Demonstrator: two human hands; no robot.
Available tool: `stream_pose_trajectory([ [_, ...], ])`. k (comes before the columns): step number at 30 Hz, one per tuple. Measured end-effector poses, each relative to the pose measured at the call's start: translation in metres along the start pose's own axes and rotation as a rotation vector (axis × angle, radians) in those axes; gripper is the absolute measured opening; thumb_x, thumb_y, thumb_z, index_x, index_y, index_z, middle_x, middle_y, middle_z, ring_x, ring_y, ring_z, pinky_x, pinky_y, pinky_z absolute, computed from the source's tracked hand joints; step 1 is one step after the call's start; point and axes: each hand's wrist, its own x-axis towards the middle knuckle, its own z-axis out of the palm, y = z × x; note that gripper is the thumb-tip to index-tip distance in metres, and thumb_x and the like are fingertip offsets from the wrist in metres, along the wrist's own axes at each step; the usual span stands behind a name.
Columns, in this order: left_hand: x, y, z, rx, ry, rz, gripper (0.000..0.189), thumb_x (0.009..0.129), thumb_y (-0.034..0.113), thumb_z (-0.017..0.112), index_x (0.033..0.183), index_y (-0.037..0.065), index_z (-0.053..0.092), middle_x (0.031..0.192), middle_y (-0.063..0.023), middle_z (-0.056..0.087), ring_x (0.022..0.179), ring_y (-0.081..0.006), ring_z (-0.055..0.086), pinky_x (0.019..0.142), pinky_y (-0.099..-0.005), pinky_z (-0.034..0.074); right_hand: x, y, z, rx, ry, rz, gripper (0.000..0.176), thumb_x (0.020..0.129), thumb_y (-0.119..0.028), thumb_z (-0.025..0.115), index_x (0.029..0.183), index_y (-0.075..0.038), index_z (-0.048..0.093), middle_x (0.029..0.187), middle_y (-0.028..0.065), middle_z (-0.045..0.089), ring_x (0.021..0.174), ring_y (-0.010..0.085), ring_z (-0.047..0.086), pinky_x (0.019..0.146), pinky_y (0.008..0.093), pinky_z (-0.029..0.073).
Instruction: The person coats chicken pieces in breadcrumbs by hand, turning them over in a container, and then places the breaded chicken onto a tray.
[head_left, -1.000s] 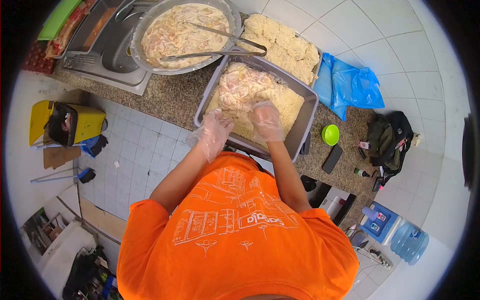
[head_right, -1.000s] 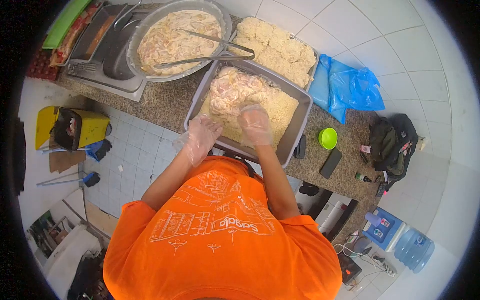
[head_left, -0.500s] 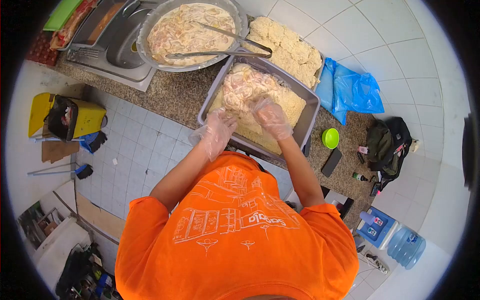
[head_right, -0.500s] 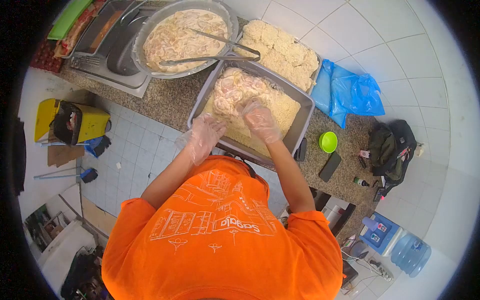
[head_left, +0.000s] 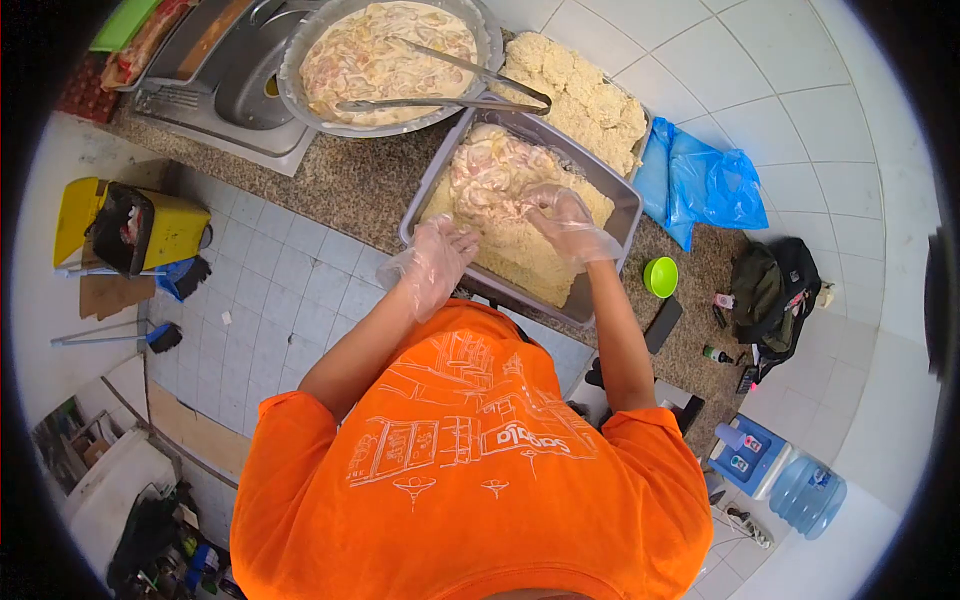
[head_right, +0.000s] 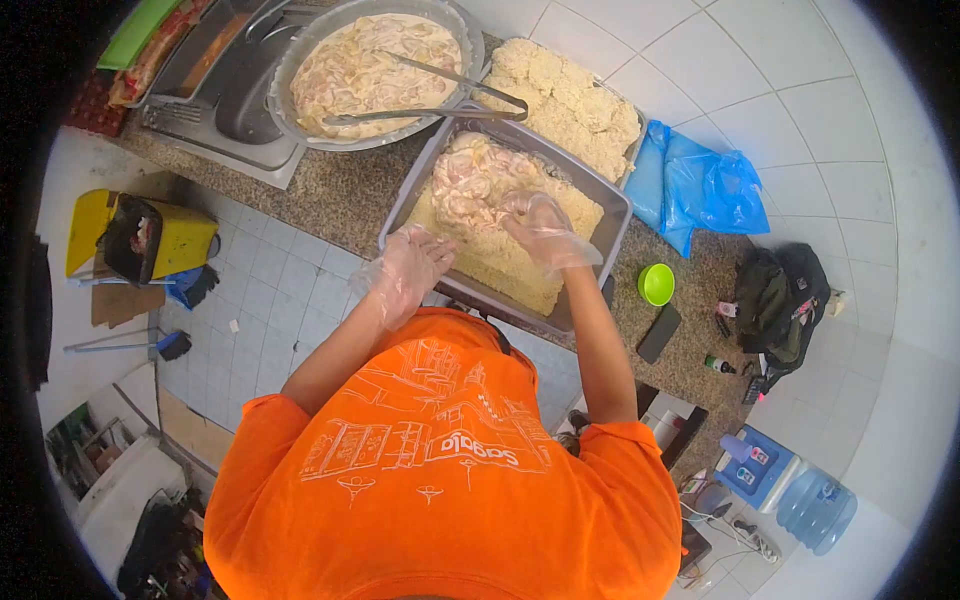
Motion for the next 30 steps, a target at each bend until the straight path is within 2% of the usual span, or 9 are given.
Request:
stream_pose_trajectory([
  [2,0.003,-0.002,-0.001,-0.065,0.037,-0.006,0.051,0.091,0.029,0.041,0.129,-0.002,0.027,0.123,-0.0197,0.038,0.118,-0.0344,0.042,0.105,-0.0454,0.03,-0.002,-0.031,-0.029,0.186,-0.186,0.3,0.03,0.082,-0.028,0.059,0.1,-0.005,0.066,0.099,0.0197,0.064,0.092,0.0319,0.061,0.083,0.0389,0.046],
  [5,0.003,0.0,0.0,-0.076,0.047,-0.02,0.052,0.091,0.029,0.041,0.128,-0.004,0.027,0.122,-0.02,0.037,0.12,-0.0354,0.04,0.106,-0.0452,0.029,-0.011,-0.046,-0.046,0.158,-0.192,0.404,0.025,0.083,-0.024,0.059,0.098,-0.005,0.066,0.091,0.0146,0.065,0.084,0.025,0.06,0.078,0.033,0.046],
  [9,-0.004,0.004,0.006,-0.068,0.031,-0.048,0.051,0.09,0.029,0.041,0.127,-0.005,0.028,0.123,-0.0204,0.036,0.121,-0.0365,0.039,0.107,-0.0449,0.029,-0.021,-0.053,-0.071,0.148,-0.219,0.352,0.023,0.083,-0.023,0.058,0.097,-0.006,0.067,0.083,0.0126,0.064,0.077,0.0205,0.058,0.075,0.0325,0.046],
  [11,-0.014,0.007,0.016,-0.015,0.03,-0.016,0.073,0.089,0.025,0.038,0.141,-0.012,0.004,0.139,-0.0266,0.026,0.127,-0.0366,0.037,0.108,-0.0428,0.029,-0.028,-0.048,-0.079,0.025,-0.181,0.154,0.023,0.082,-0.024,0.059,0.095,-0.007,0.067,0.076,0.0095,0.062,0.073,0.017,0.055,0.069,0.032,0.045],
  [18,-0.003,0.002,0.012,0.008,0.035,-0.025,0.069,0.09,0.025,0.037,0.14,-0.012,0.008,0.141,-0.0257,0.022,0.129,-0.0377,0.032,0.108,-0.044,0.028,-0.037,-0.02,-0.098,0.119,-0.335,0.236,0.026,0.082,-0.027,0.059,0.091,-0.004,0.066,0.079,0.0078,0.061,0.071,0.0162,0.054,0.061,0.0308,0.042],
  [20,-0.001,-0.003,0.014,0.012,0.044,-0.002,0.065,0.09,0.024,0.038,0.138,-0.012,0.013,0.142,-0.0263,0.021,0.13,-0.038,0.031,0.11,-0.0445,0.025,-0.035,0.012,-0.088,-0.086,-0.398,0.509,0.031,0.082,-0.03,0.059,0.095,-0.002,0.064,0.082,0.0081,0.061,0.076,0.0174,0.055,0.066,0.0316,0.044],
  [24,0.01,-0.014,0.022,0.069,0.097,-0.016,0.064,0.09,0.023,0.039,0.138,-0.011,0.014,0.142,-0.0263,0.021,0.131,-0.0382,0.029,0.11,-0.0443,0.025,-0.023,0.087,-0.055,-0.037,-0.378,0.555,0.039,0.081,-0.034,0.061,0.102,-0.001,0.062,0.093,0.0114,0.063,0.089,0.023,0.06,0.075,0.034,0.046],
  [26,0.014,-0.02,0.031,0.083,0.219,-0.069,0.055,0.088,0.022,0.042,0.131,-0.01,0.026,0.135,-0.0246,0.029,0.126,-0.0374,0.034,0.108,-0.0429,0.027,-0.032,0.149,-0.027,-0.627,-0.42,0.182,0.03,0.087,-0.025,0.047,0.106,-0.008,0.064,0.113,0.0128,0.061,0.108,0.0257,0.057,0.095,0.035,0.044],
  [30,0.029,-0.033,0.029,0.114,0.235,-0.114,0.039,0.087,0.023,0.045,0.114,-0.005,0.038,0.12,-0.0201,0.04,0.114,-0.0324,0.042,0.105,-0.0418,0.032,-0.03,0.101,-0.041,-0.613,-0.483,0.413,0.029,0.087,-0.02,0.046,0.108,-0.01,0.064,0.122,0.0121,0.058,0.117,0.0243,0.052,0.102,0.0356,0.039],
])
